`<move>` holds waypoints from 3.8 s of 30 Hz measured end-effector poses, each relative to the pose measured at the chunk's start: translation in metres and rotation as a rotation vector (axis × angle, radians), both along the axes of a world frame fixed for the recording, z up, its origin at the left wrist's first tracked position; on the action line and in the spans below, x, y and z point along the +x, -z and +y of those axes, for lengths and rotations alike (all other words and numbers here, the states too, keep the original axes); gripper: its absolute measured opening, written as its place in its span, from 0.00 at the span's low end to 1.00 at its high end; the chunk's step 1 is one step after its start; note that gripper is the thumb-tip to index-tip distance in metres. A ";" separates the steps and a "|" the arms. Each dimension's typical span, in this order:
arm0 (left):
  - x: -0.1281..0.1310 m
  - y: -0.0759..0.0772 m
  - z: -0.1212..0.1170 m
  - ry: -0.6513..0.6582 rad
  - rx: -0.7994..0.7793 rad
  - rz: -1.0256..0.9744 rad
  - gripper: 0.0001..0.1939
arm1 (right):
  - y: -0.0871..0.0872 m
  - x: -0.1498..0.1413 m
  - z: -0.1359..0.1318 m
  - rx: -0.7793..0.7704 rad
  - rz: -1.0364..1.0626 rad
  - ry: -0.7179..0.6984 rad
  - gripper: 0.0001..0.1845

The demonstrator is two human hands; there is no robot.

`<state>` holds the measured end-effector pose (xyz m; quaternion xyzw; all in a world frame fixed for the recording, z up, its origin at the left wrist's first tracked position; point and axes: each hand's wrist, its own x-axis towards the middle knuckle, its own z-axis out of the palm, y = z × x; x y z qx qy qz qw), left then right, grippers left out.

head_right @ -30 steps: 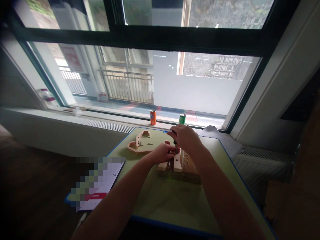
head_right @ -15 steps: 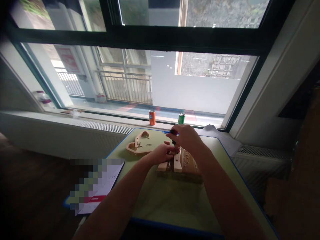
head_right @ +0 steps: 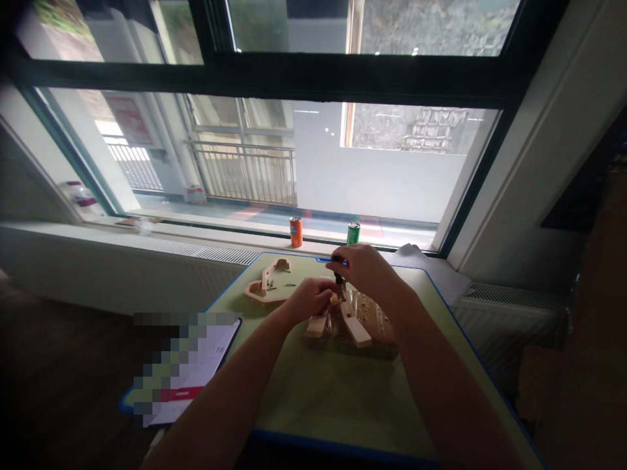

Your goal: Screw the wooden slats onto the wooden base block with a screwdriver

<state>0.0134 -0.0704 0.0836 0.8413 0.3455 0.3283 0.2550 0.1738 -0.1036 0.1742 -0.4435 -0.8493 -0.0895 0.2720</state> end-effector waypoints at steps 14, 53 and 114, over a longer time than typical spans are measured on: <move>0.007 -0.004 -0.011 -0.220 0.047 -0.182 0.12 | 0.005 0.002 0.006 0.048 0.009 0.195 0.22; 0.007 -0.007 -0.007 -0.226 0.139 -0.357 0.10 | 0.005 -0.004 0.007 0.045 0.033 -0.107 0.13; 0.018 0.005 -0.003 -0.063 -0.045 -0.304 0.13 | 0.027 -0.003 0.021 -0.023 0.166 -0.079 0.10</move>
